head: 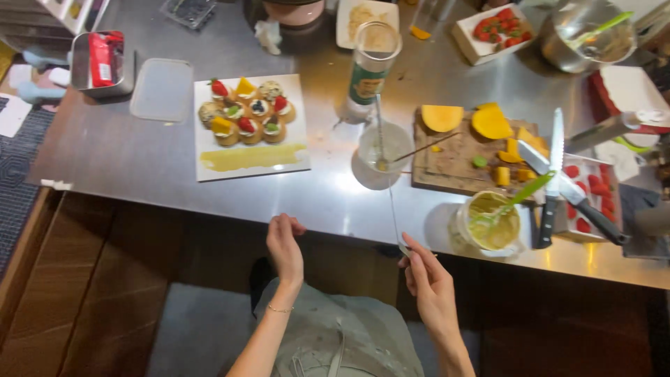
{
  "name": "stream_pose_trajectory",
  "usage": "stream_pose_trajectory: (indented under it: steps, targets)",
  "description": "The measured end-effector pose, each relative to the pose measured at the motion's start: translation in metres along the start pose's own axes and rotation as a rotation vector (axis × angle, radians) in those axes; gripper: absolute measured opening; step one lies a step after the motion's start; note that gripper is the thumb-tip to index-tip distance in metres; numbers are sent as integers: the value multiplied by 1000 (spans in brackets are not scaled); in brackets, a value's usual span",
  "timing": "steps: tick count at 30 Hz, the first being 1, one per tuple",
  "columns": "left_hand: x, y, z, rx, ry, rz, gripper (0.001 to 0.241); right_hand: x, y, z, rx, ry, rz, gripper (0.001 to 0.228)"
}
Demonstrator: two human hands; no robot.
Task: Apply yellow glaze and cream to decorate small fruit-topped pastries on a serving plate.
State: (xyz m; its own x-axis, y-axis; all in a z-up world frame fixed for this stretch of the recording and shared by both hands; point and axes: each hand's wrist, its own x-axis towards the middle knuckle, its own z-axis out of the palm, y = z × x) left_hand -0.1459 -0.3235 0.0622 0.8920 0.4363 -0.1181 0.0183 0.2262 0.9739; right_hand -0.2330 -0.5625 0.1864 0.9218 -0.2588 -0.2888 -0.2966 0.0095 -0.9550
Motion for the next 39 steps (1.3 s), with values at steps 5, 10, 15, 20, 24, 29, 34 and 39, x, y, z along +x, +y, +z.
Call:
stream_pose_trajectory:
  steps: [5,10,15,20,24,29,34,39]
  targets:
    - [122,20,-119,103,109,202,26,23,35,159,-174,-41,-94,44]
    - [224,42,-185,371,91,296,19,43,44,298,-461,-11,-198,41]
    - [276,35,-204,805,-173,618,9,61,70,376,-852,43,-253,43]
    - [277,26,-205,785,-155,583,10,67,87,403,-993,107,-314,48]
    - [277,29,-207,771,-154,604,14,69,85,412,-983,114,-320,49]
    - [277,28,-207,766,-158,587,14,76,84,416,-995,119,-325,47]
    - [277,27,-208,785,-170,602,15,77,89,417,-1015,102,-362,49]
    - [277,29,-207,780,-168,615,14,79,95,405,-1117,111,-463,57]
